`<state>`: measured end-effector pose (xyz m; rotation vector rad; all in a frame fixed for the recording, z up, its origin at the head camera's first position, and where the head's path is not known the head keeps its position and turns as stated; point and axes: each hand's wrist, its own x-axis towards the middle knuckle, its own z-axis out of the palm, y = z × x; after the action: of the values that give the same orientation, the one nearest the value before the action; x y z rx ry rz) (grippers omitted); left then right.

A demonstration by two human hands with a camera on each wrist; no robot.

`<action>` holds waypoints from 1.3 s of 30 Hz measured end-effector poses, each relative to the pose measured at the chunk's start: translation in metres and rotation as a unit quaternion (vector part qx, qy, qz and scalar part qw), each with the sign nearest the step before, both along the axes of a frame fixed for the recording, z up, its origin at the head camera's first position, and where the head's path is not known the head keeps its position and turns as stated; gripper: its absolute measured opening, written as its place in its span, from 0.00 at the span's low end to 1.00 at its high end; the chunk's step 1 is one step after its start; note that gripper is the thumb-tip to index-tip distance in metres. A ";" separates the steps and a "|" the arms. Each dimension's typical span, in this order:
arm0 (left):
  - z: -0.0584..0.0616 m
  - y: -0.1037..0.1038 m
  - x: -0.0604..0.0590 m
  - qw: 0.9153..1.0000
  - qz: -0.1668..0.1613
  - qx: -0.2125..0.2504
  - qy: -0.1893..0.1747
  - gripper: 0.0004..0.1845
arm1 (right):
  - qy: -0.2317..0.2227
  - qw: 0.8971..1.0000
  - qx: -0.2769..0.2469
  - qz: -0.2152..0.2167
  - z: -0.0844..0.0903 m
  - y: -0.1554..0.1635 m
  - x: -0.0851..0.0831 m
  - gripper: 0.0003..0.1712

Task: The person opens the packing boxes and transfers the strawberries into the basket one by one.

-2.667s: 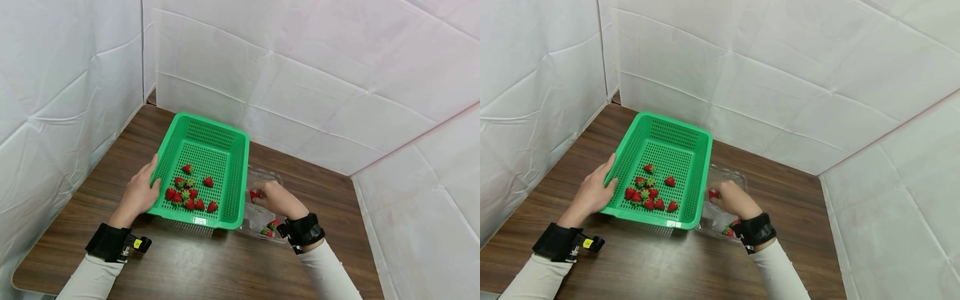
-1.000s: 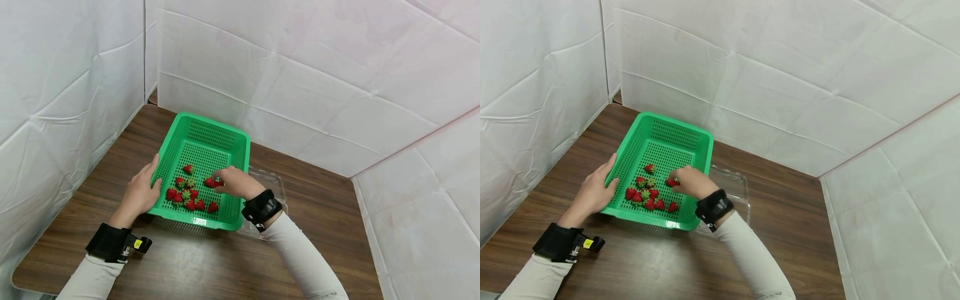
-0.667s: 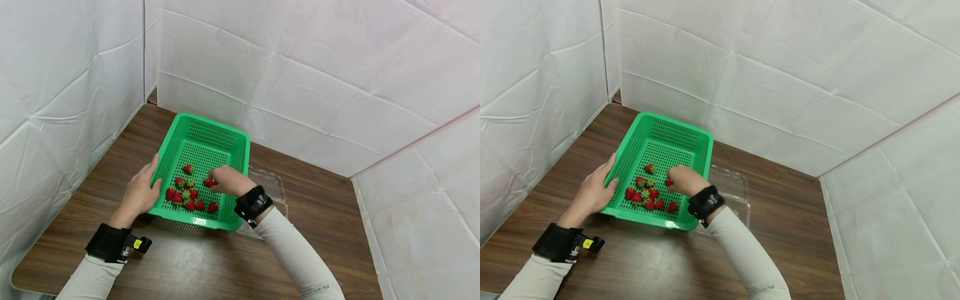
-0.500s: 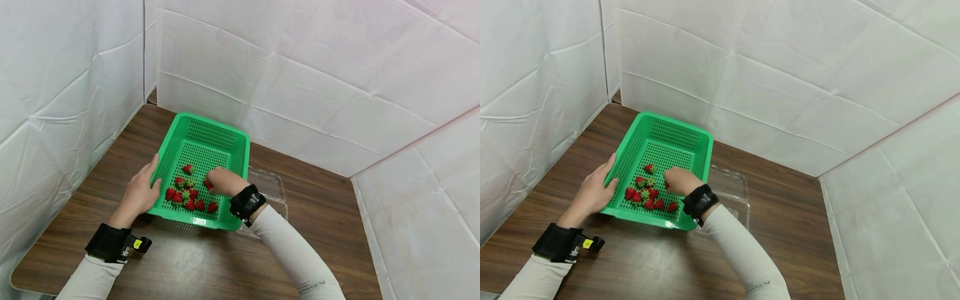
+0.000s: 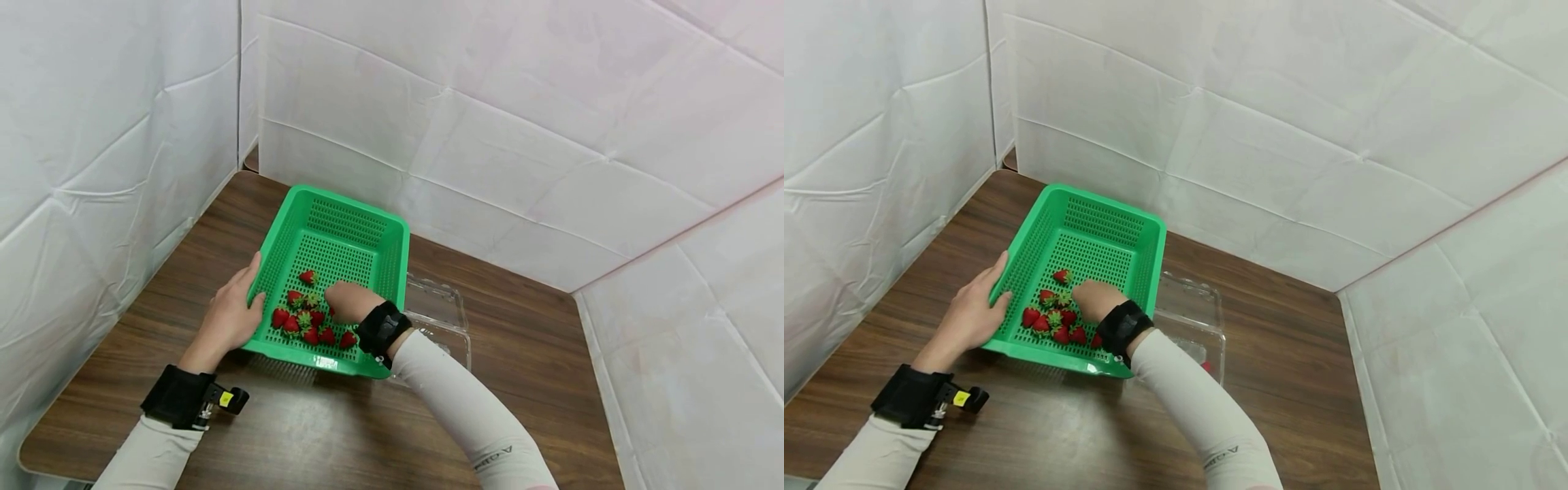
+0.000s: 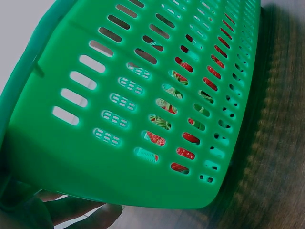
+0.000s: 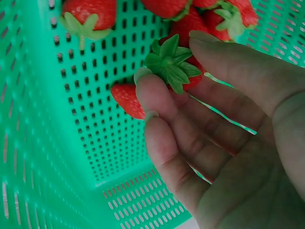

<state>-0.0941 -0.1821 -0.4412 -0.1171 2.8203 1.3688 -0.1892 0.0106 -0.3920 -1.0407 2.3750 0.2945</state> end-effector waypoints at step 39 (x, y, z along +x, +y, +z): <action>0.002 0.000 0.000 1.000 0.002 0.001 -0.002 0.39 | -0.016 0.978 -0.195 -0.076 0.054 0.064 0.008 0.17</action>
<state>-0.0939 -0.1817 -0.4397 -0.1259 2.8169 1.3720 -0.1812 0.0748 -0.3383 -1.0104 2.5242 -0.2519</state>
